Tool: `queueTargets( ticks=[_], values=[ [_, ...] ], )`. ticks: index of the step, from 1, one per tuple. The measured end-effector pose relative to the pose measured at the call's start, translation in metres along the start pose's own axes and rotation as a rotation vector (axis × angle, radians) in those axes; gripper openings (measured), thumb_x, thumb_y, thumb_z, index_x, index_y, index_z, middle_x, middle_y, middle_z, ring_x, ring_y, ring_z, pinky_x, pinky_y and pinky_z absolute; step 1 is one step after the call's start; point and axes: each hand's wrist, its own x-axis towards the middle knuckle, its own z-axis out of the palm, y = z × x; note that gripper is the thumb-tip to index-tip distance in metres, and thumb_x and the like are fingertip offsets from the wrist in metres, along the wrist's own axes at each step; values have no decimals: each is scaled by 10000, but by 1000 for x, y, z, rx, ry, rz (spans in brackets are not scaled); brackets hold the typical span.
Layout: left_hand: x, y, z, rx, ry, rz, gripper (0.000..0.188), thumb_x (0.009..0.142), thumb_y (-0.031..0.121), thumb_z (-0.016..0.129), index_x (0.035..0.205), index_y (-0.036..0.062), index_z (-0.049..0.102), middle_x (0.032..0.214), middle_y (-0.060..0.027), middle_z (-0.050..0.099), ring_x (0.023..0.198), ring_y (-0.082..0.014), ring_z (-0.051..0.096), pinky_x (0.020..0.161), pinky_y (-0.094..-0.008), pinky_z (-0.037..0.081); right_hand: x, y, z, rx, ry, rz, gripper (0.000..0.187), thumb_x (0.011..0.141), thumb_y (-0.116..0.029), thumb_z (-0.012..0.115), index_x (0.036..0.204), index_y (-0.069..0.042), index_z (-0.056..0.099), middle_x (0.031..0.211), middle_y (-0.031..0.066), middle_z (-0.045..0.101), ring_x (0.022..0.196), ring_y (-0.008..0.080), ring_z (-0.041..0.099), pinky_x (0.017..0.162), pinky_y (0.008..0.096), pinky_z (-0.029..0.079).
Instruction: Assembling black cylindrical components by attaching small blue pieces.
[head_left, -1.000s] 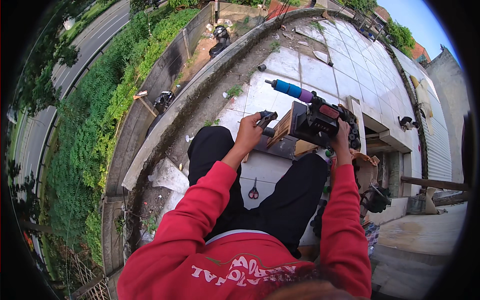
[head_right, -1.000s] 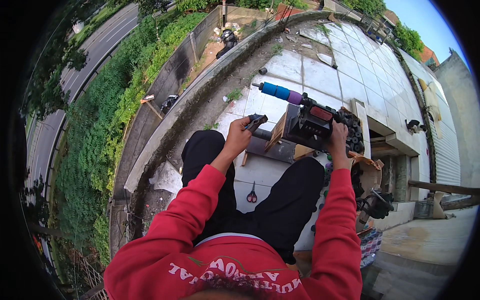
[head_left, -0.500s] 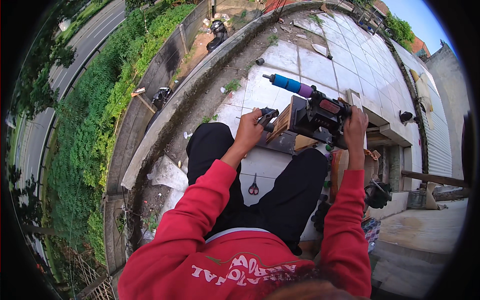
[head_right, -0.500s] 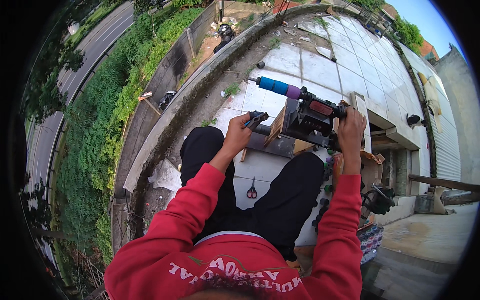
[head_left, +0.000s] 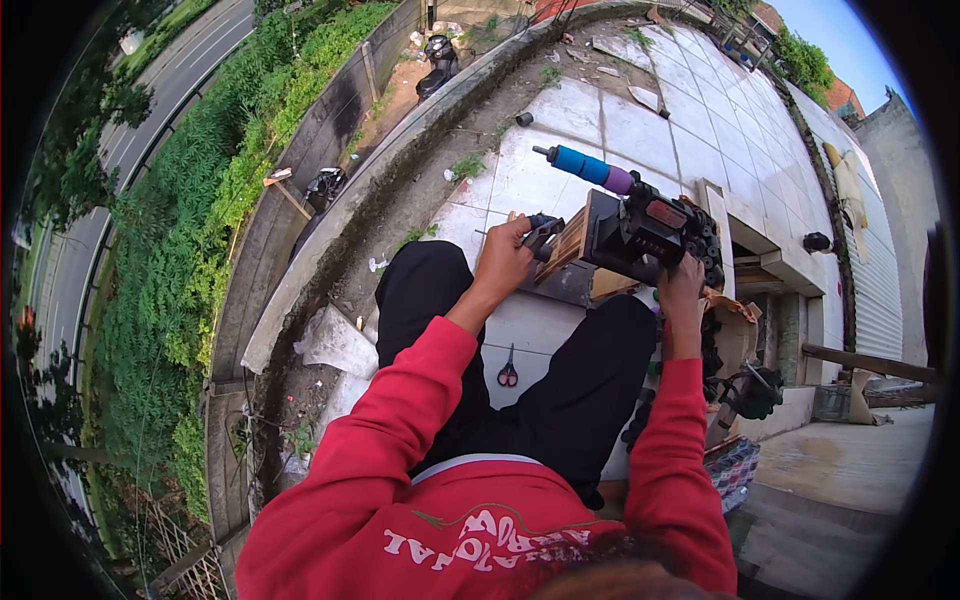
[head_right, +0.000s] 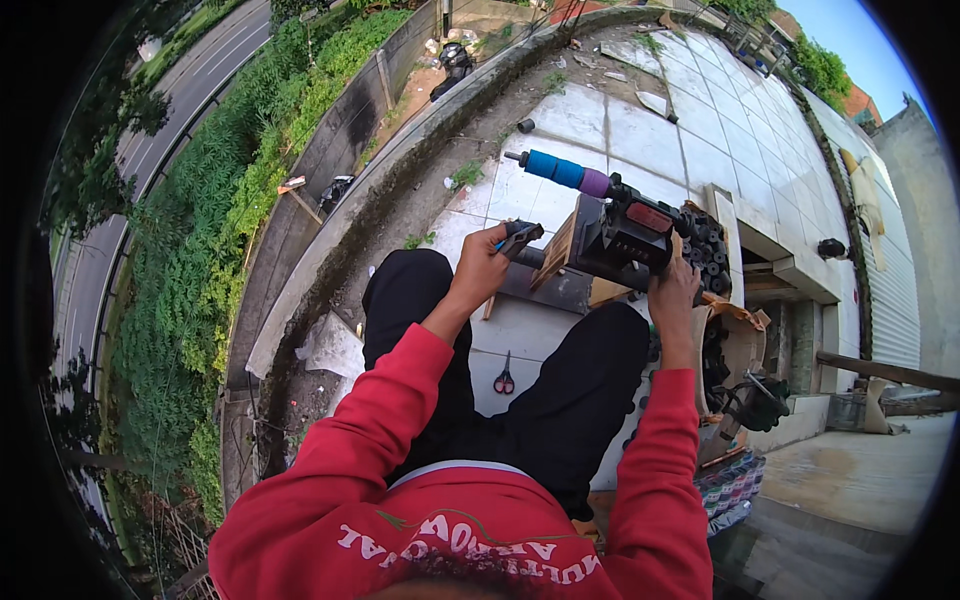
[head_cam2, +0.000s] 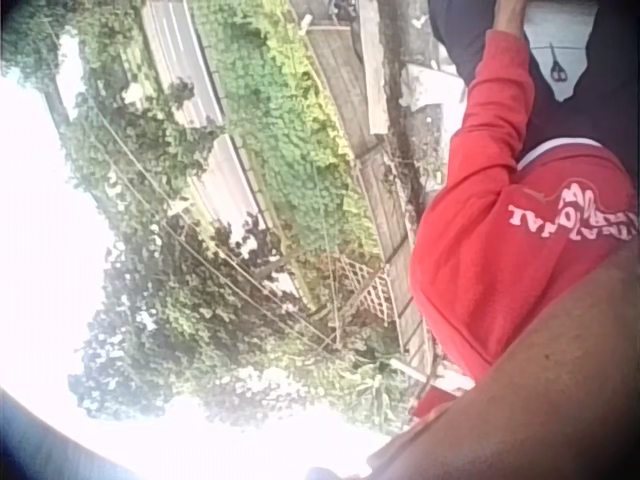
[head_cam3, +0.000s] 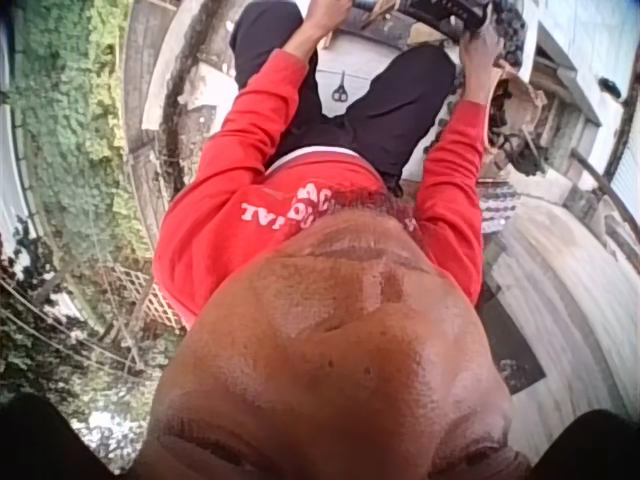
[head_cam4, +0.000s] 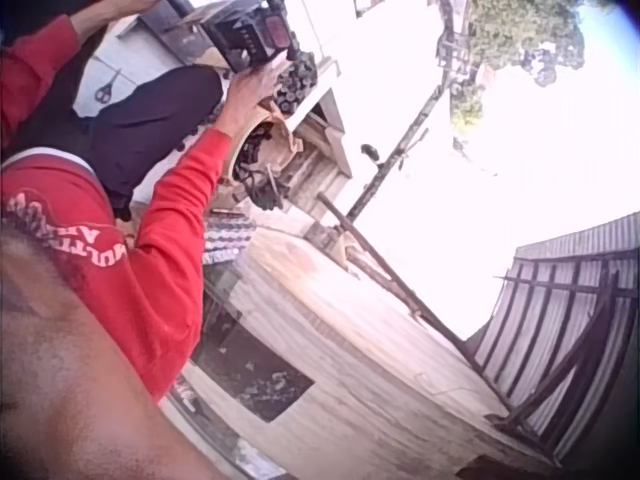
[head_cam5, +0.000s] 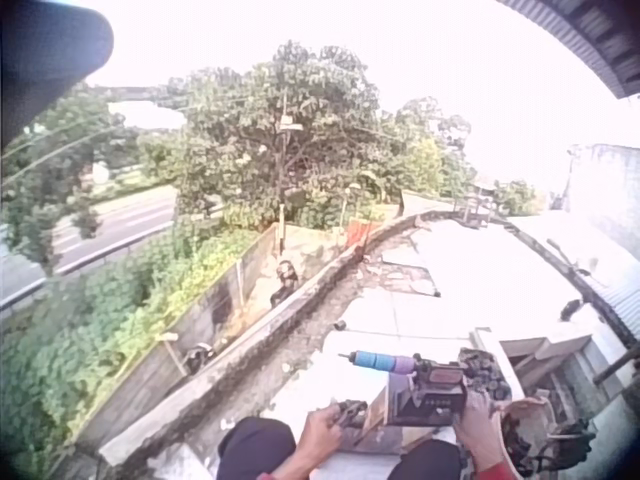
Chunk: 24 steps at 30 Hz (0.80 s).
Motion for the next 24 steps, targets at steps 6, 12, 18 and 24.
queueTargets(
  ticks=[6, 12, 18, 24],
  values=[
    [1, -7, -1, -11, 1, -20, 417, 899, -174, 516, 1196, 0, 752, 1003, -35, 764, 956, -69, 621, 866, -237, 479, -6, -20, -69, 32, 130, -13, 229, 979, -129, 561, 1189, -40, 578, 1180, 158, 619, 1250, 352, 553, 1206, 583, 268],
    [1, -6, -1, 32, 6, -37, 461, 868, -201, 487, 1190, -6, 754, 1015, -68, 770, 987, -90, 634, 913, -242, 473, 62, -5, -66, -12, 162, -11, 252, 961, -118, 585, 1211, -96, 581, 1197, 164, 625, 1249, 363, 556, 1192, 609, 270],
    [3, -14, 8, 30, 9, -11, 444, 880, -189, 497, 1179, 6, 761, 1010, -107, 781, 1058, -85, 622, 1070, -267, 420, 75, 38, 4, -78, 59, -96, 453, 893, -143, 693, 1331, -153, 581, 1259, 150, 638, 1267, 378, 554, 1177, 650, 268],
    [2, 0, 4, 57, 14, 84, 368, 908, -160, 530, 1145, 3, 759, 975, -140, 787, 1033, -39, 574, 1225, -334, 321, 16, 20, 24, -7, -1, -23, 686, 893, -138, 688, 1536, -133, 447, 1353, 156, 598, 1313, 370, 532, 1184, 663, 251]
  ],
)
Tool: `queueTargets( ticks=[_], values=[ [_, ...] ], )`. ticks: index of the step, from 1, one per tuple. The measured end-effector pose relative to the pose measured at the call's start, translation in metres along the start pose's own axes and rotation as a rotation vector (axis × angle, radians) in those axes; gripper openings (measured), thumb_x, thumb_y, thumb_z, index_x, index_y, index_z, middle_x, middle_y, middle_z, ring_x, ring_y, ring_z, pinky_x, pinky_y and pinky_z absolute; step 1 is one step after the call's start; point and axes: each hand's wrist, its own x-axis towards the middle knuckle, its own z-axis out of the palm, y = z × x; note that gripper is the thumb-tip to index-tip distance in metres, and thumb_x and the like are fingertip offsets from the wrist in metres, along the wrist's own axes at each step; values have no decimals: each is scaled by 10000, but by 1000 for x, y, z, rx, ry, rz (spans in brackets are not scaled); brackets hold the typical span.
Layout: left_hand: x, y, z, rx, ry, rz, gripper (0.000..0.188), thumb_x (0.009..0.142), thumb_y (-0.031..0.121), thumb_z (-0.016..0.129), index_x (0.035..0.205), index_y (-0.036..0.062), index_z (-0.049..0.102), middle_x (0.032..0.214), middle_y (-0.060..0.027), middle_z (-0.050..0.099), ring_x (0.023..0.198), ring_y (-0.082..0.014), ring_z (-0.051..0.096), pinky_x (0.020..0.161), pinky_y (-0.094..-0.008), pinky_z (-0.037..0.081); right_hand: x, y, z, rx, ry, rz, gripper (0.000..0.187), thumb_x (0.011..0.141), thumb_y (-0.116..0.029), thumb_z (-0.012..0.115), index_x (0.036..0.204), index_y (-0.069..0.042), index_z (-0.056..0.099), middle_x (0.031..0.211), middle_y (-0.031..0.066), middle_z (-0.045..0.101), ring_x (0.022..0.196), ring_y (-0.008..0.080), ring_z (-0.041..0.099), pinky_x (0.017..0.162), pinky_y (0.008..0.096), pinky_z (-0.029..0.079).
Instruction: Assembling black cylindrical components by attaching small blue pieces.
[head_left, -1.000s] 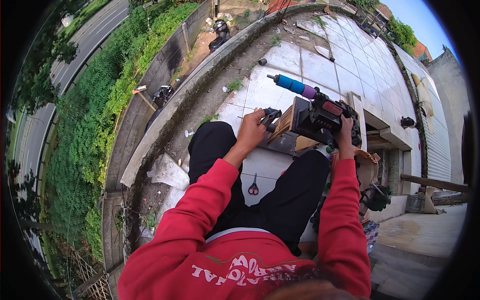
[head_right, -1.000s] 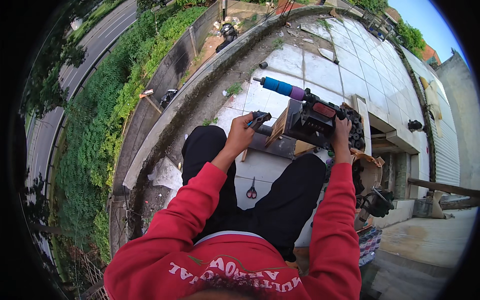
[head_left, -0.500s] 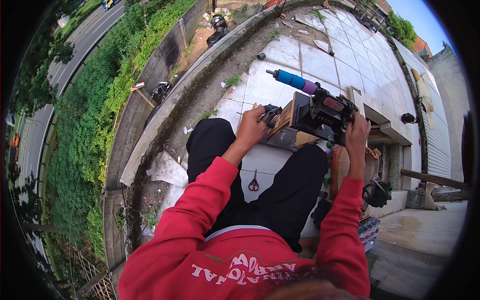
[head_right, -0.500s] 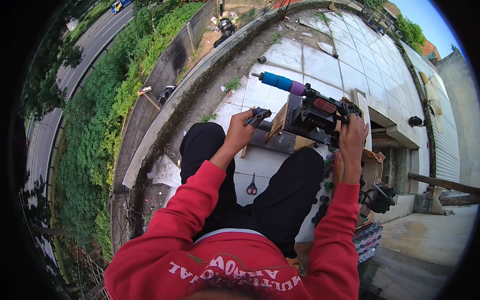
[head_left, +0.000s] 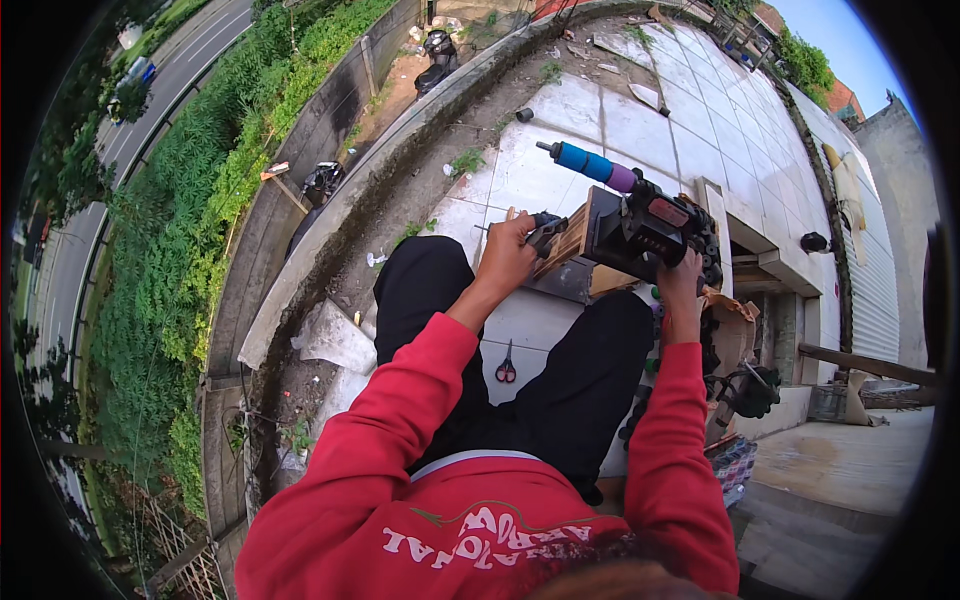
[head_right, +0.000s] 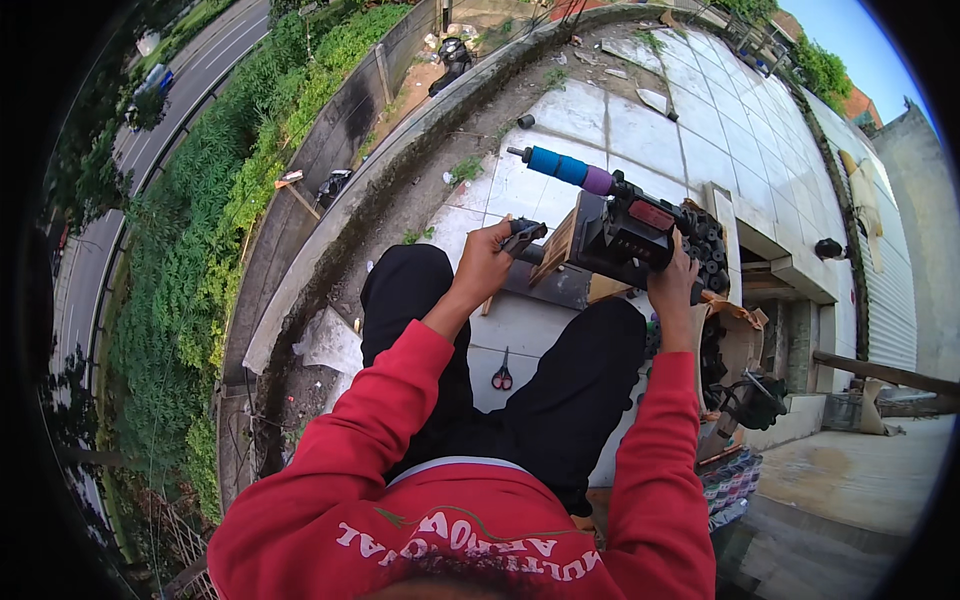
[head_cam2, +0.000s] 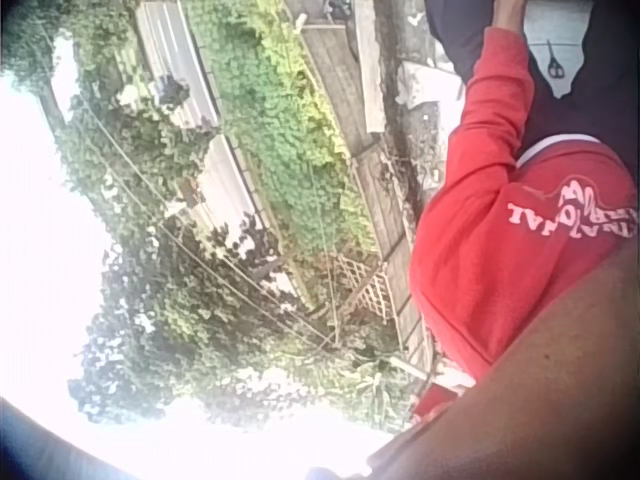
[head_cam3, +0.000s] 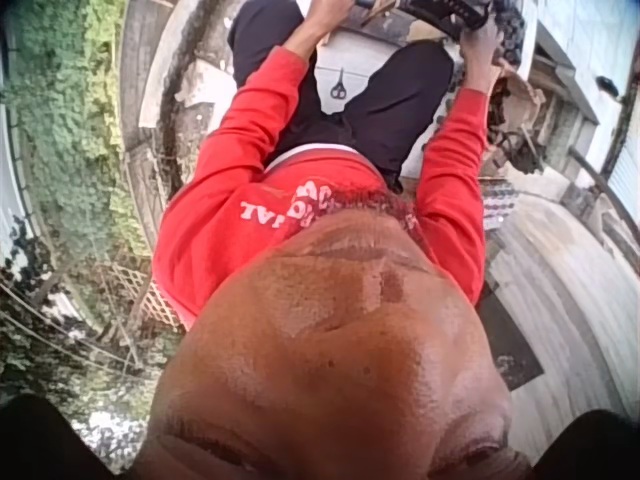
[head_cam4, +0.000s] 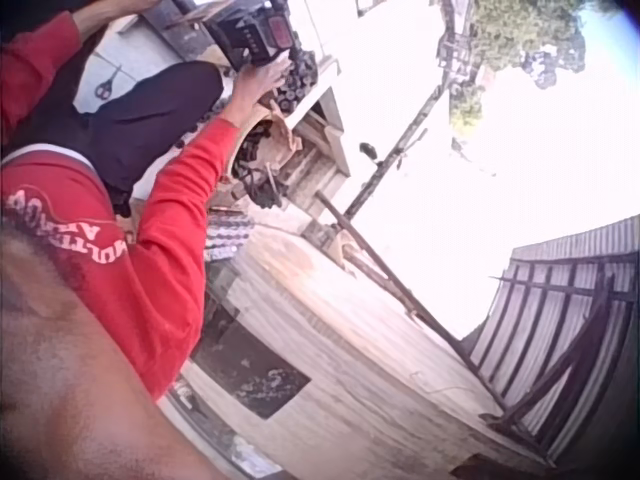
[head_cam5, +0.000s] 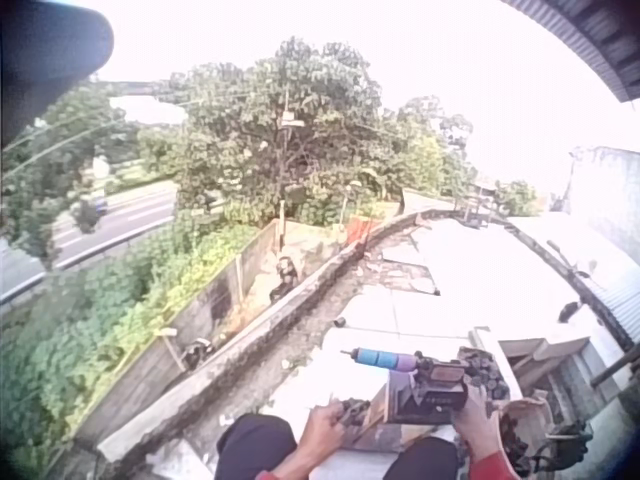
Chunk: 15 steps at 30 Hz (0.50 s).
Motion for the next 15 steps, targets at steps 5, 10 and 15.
queueTargets(
  ticks=[5, 10, 15],
  values=[
    [-1, -12, 0, -10, 32, 12, 320, 920, -145, 543, 1109, -3, 758, 947, -140, 786, 973, -16, 562, 1280, -387, 273, -27, -30, -55, 19, -1, 21, 443, 950, -119, 593, 1385, -66, 536, 1253, 176, 615, 1268, 374, 550, 1185, 639, 267],
    [1, -8, 2, -21, 15, -10, 333, 923, -142, 543, 1126, 5, 761, 956, -132, 790, 964, -14, 560, 1260, -363, 296, -4, -36, -104, 3, 149, 13, 325, 957, -83, 551, 1277, -23, 557, 1177, 198, 623, 1214, 394, 572, 1201, 598, 267],
    [-1, -3, 0, 15, 3, -13, 346, 924, -135, 551, 1155, 14, 762, 976, -145, 790, 1094, -64, 594, 1222, -327, 324, 55, -21, -90, 4, 108, 27, 251, 956, -111, 576, 1205, -90, 587, 1158, 145, 629, 1231, 365, 563, 1178, 635, 274]
  ],
)
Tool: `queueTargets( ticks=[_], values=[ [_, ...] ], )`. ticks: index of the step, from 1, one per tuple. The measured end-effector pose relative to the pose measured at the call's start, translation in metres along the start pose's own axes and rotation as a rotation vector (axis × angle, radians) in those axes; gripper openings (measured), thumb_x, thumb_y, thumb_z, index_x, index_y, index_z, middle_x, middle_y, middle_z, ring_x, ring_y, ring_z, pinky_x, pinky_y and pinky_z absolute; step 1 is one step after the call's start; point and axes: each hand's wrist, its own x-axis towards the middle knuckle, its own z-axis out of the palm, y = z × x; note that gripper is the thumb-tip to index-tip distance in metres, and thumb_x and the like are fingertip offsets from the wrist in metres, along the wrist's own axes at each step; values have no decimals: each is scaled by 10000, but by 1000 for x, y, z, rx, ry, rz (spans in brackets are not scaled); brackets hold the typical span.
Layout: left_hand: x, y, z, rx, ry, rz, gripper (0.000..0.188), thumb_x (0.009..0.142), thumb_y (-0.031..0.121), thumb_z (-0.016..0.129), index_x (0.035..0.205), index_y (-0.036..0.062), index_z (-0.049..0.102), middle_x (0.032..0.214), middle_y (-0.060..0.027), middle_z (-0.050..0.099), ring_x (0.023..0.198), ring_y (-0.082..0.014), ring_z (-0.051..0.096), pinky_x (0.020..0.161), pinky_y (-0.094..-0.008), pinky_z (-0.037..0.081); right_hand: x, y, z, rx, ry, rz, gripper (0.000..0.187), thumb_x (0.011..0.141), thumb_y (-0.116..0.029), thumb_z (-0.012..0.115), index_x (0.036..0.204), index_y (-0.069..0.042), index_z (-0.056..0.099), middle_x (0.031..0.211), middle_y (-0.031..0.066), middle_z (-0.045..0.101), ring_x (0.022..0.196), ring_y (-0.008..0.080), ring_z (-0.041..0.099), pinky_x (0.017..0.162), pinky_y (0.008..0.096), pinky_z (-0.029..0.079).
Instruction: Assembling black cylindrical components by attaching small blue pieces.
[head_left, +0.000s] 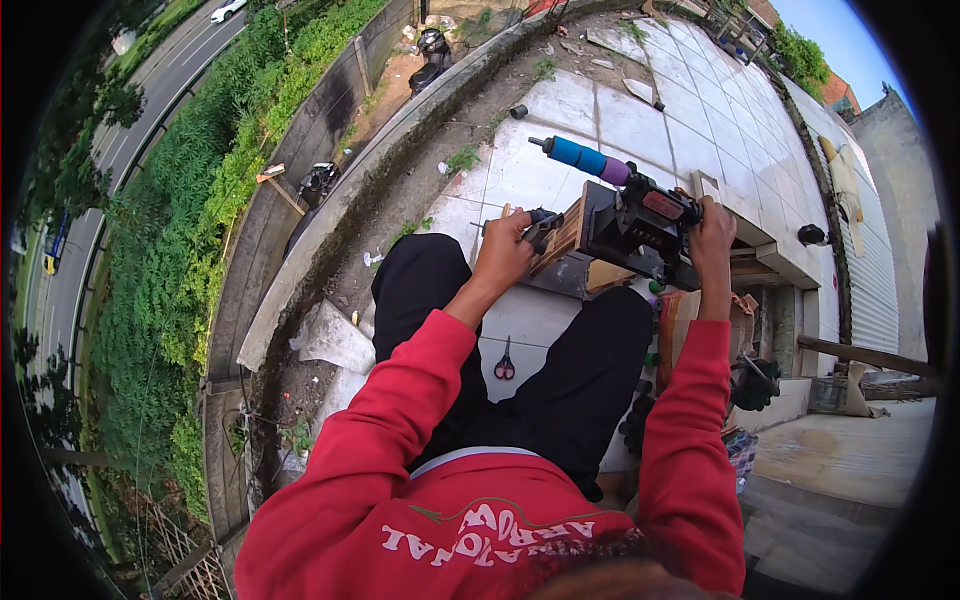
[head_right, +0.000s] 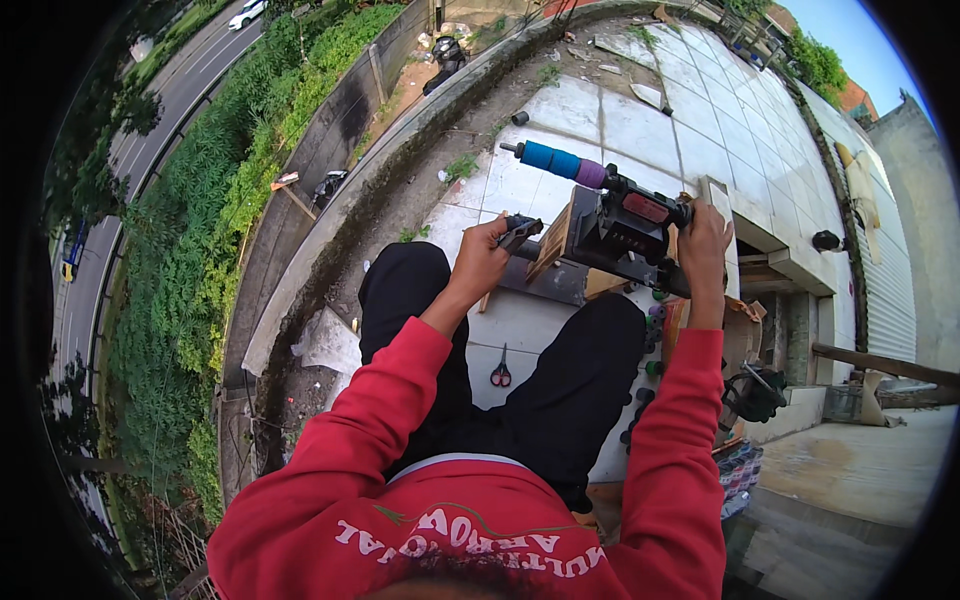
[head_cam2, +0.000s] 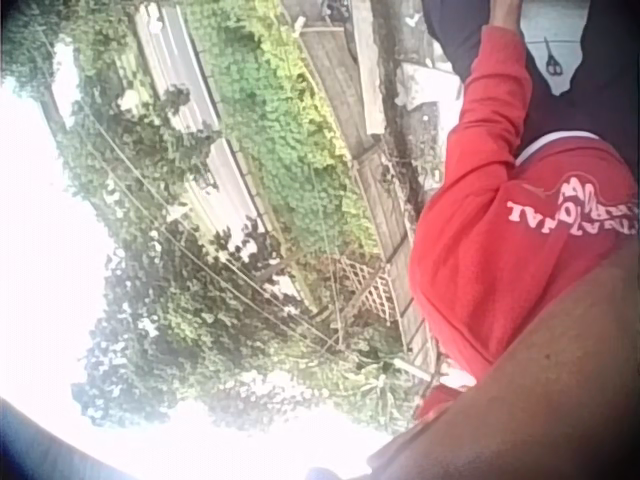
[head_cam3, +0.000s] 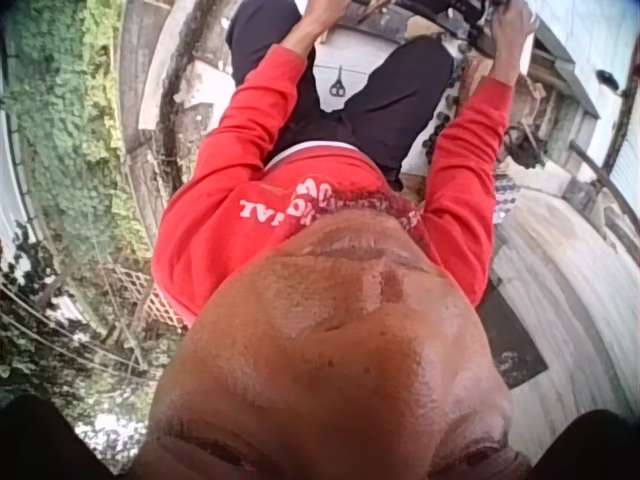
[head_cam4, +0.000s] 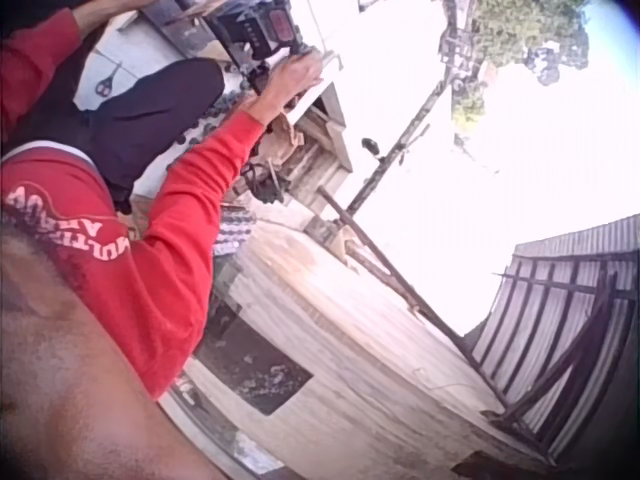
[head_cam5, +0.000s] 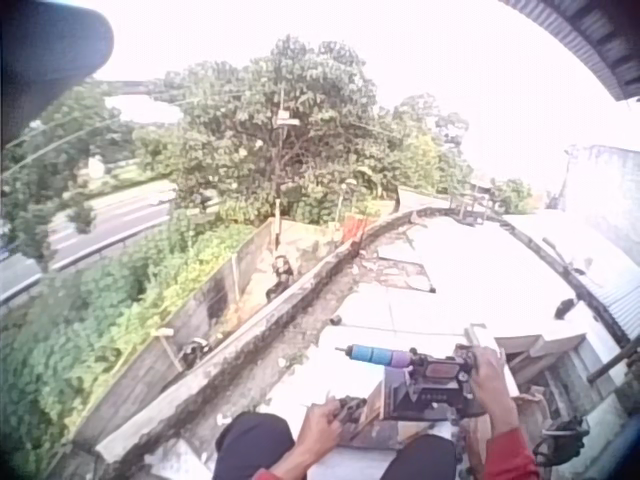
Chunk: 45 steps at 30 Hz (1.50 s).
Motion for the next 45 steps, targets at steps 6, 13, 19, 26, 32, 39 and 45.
queueTargets(
  ticks=[6, 13, 19, 26, 32, 39, 45],
  values=[
    [3, -4, 6, 23, -12, -34, 386, 908, -147, 543, 1174, 24, 764, 1011, -157, 788, 1229, -130, 599, 1143, -289, 372, 5, 37, 64, 38, -61, -11, 341, 939, -154, 632, 1273, -99, 589, 1163, 154, 665, 1261, 389, 556, 1174, 658, 270],
    [1, -13, 0, 15, 6, -115, 511, 828, -205, 473, 1185, 20, 761, 977, -118, 774, 1061, -107, 644, 994, -249, 441, -69, 10, 61, 41, -140, -51, 455, 951, -192, 623, 1394, -102, 573, 1307, 155, 632, 1298, 391, 540, 1195, 659, 242],
    [0, 6, -5, -27, -1, -126, 541, 804, -216, 442, 1183, 6, 759, 995, -102, 772, 961, -111, 657, 922, -249, 473, -72, 2, -11, 52, -152, -39, 312, 967, -134, 570, 1262, -31, 572, 1256, 178, 614, 1272, 378, 540, 1202, 612, 251],
    [1, -5, -5, 32, 22, -48, 548, 811, -211, 438, 1196, 14, 756, 963, -82, 763, 915, -101, 649, 863, -251, 485, 4, 10, -5, 109, -55, -25, 237, 955, -89, 571, 1191, -83, 590, 1120, 155, 641, 1174, 393, 584, 1159, 661, 279],
    [3, 8, 0, -15, 4, -83, 531, 818, -201, 452, 1193, 18, 759, 927, -67, 753, 887, -82, 630, 822, -244, 482, 14, 46, 65, 154, -210, 28, 366, 904, -132, 665, 1267, -141, 615, 1131, 148, 668, 1190, 415, 585, 1106, 710, 310],
    [0, 13, -5, -38, 51, -83, 510, 828, -186, 465, 1192, 19, 758, 899, -33, 737, 855, -61, 591, 779, -250, 479, -70, 19, 55, 59, -166, -143, 377, 881, -71, 639, 1257, -66, 612, 1123, 180, 644, 1150, 412, 564, 1015, 514, 408],
    [1, 16, -9, -56, 48, -70, 480, 849, -174, 483, 1189, 22, 759, 894, -28, 733, 847, -58, 581, 764, -242, 473, -67, 18, -8, 92, -90, -76, 290, 980, -132, 566, 1257, -47, 558, 1220, 181, 628, 1214, 403, 570, 1176, 602, 283]
  ],
)
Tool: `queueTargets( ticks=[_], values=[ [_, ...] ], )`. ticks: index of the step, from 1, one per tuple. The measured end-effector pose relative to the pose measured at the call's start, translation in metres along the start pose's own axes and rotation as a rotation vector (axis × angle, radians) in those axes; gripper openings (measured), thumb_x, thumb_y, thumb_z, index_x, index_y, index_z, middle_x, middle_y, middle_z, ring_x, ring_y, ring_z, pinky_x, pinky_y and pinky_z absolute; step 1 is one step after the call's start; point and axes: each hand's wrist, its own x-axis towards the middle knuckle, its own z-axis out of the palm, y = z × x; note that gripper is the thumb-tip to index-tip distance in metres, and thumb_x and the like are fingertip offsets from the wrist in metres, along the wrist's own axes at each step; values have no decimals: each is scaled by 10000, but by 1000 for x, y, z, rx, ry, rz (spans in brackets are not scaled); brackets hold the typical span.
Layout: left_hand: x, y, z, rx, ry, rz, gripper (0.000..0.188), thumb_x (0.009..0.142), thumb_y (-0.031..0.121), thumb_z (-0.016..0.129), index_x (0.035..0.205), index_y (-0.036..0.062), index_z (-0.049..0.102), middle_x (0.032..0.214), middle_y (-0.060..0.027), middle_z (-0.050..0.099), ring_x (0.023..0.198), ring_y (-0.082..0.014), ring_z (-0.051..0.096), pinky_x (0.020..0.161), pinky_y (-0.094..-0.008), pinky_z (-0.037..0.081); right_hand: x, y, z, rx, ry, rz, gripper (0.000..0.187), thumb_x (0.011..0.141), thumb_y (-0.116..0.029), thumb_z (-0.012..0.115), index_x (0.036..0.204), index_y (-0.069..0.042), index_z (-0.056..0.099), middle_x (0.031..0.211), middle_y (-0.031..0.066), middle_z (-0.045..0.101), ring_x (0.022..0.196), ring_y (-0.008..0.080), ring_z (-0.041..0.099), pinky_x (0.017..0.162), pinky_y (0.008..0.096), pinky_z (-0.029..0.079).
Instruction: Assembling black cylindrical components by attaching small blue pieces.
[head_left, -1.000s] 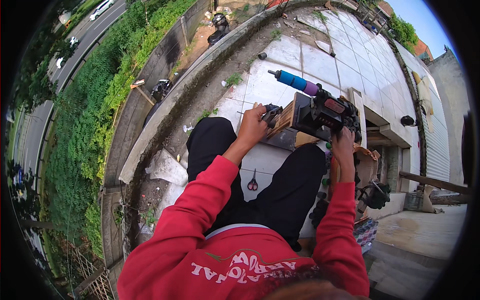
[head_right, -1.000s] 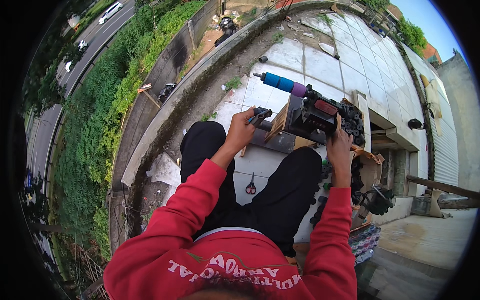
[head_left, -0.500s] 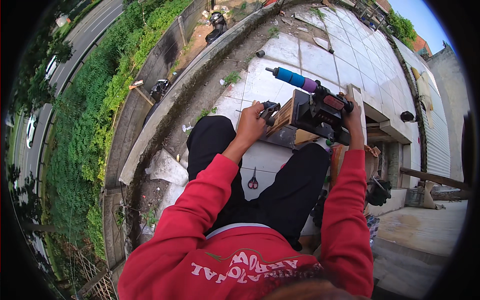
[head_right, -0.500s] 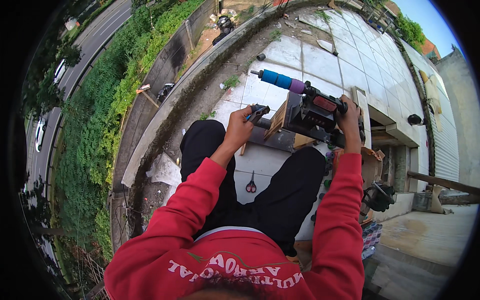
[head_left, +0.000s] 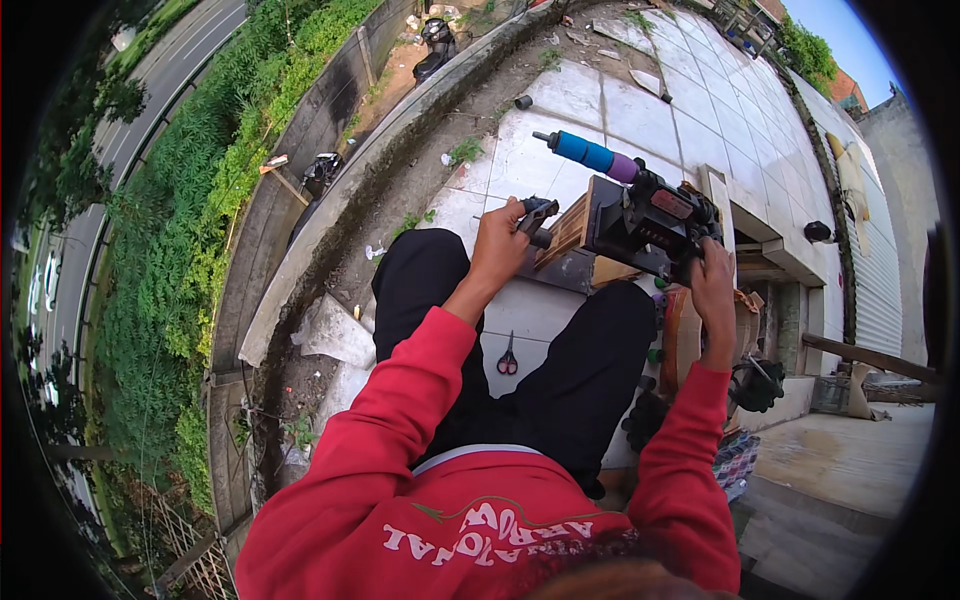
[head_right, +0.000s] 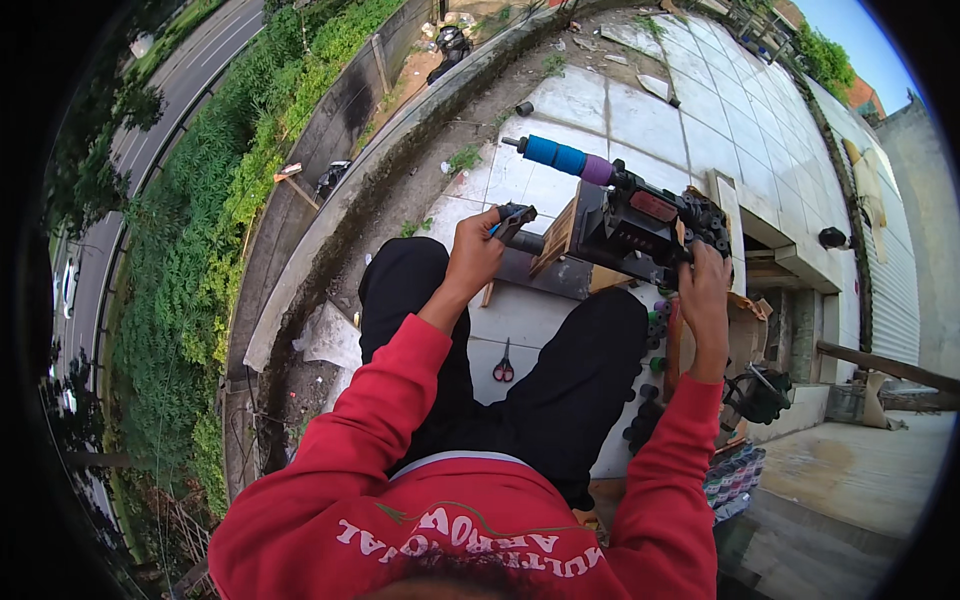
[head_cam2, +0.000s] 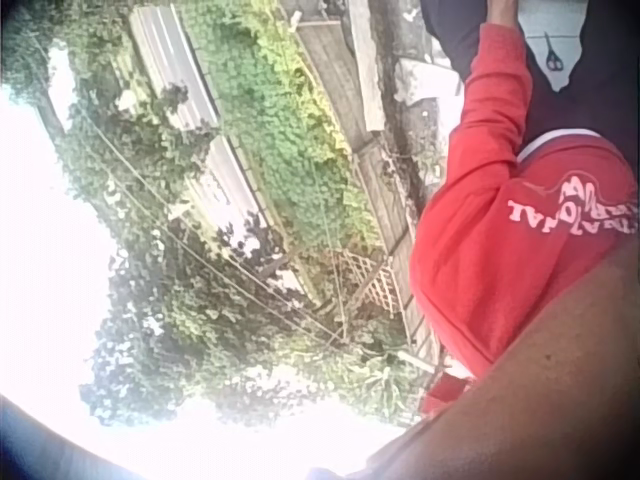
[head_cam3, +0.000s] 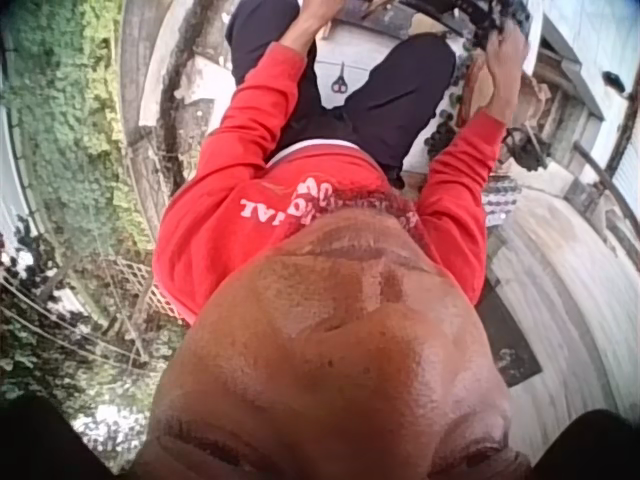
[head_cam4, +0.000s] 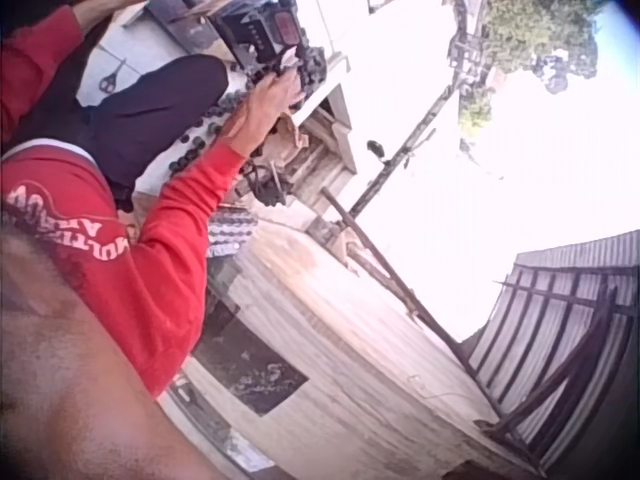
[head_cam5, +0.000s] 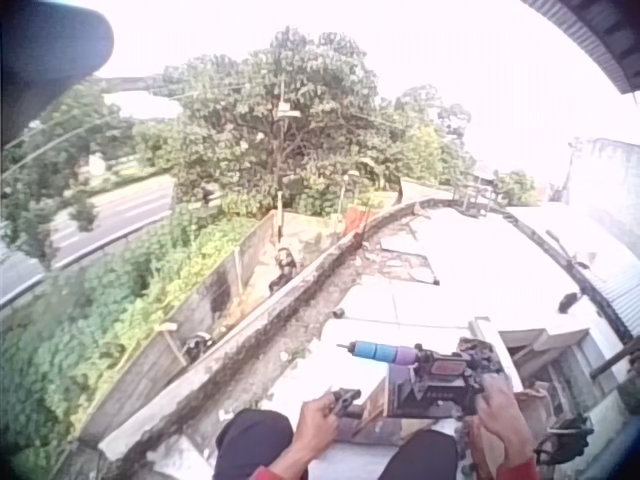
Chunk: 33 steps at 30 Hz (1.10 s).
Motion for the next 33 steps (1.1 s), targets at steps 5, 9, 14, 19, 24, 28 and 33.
queueTargets(
  ticks=[5, 9, 14, 19, 24, 28, 33],
  values=[
    [1, -10, -1, 11, 11, -4, 519, 825, -190, 448, 1186, 17, 759, 885, -18, 721, 840, -59, 579, 763, -236, 467, 63, -1, -6, 33, 19, 42, 259, 957, -100, 577, 1215, -69, 568, 1182, 181, 640, 1198, 406, 581, 1151, 611, 303],
    [0, -11, 0, 2, 30, -5, 513, 831, -189, 448, 1185, 14, 758, 880, -15, 716, 840, -56, 577, 757, -234, 465, 92, 21, 30, 44, -20, 11, 313, 919, -93, 622, 1229, -120, 589, 1125, 186, 650, 1181, 415, 588, 1123, 614, 334],
    [1, -12, 5, 1, 58, 18, 521, 822, -188, 443, 1183, 15, 759, 875, -19, 721, 838, -57, 579, 750, -238, 469, 54, 58, 79, 20, -178, -36, 464, 890, -134, 682, 1347, -152, 604, 1328, 167, 618, 1320, 422, 525, 1145, 676, 315],
    [-2, -16, -5, 46, 58, -58, 493, 829, -181, 472, 1177, 14, 762, 881, -34, 739, 840, -62, 588, 755, -246, 476, 9, -3, 50, -14, -226, 2, 394, 931, -142, 633, 1308, -35, 598, 1265, 216, 619, 1242, 425, 550, 1092, 557, 372],
    [1, -23, -3, 27, 72, -34, 504, 818, -184, 463, 1172, 12, 763, 889, -32, 742, 836, -65, 594, 756, -250, 483, -5, -13, 2, 61, -9, -19, 271, 980, -147, 558, 1223, -29, 572, 1204, 190, 627, 1207, 395, 565, 1190, 582, 266],
    [1, -21, -1, 12, 81, -8, 535, 801, -189, 432, 1169, 10, 765, 887, -24, 735, 840, -64, 595, 762, -250, 489, 30, -10, -14, 62, 61, -5, 281, 963, -81, 560, 1241, -34, 558, 1135, 184, 636, 1187, 400, 569, 1138, 569, 325],
    [-2, -14, -4, 26, 74, -39, 533, 802, -186, 433, 1170, 9, 765, 869, -16, 719, 836, -62, 590, 753, -251, 482, 82, 2, 5, -14, -28, 89, 265, 935, -51, 575, 1198, -80, 574, 1150, 192, 641, 1165, 413, 581, 1079, 582, 368]
  ],
)
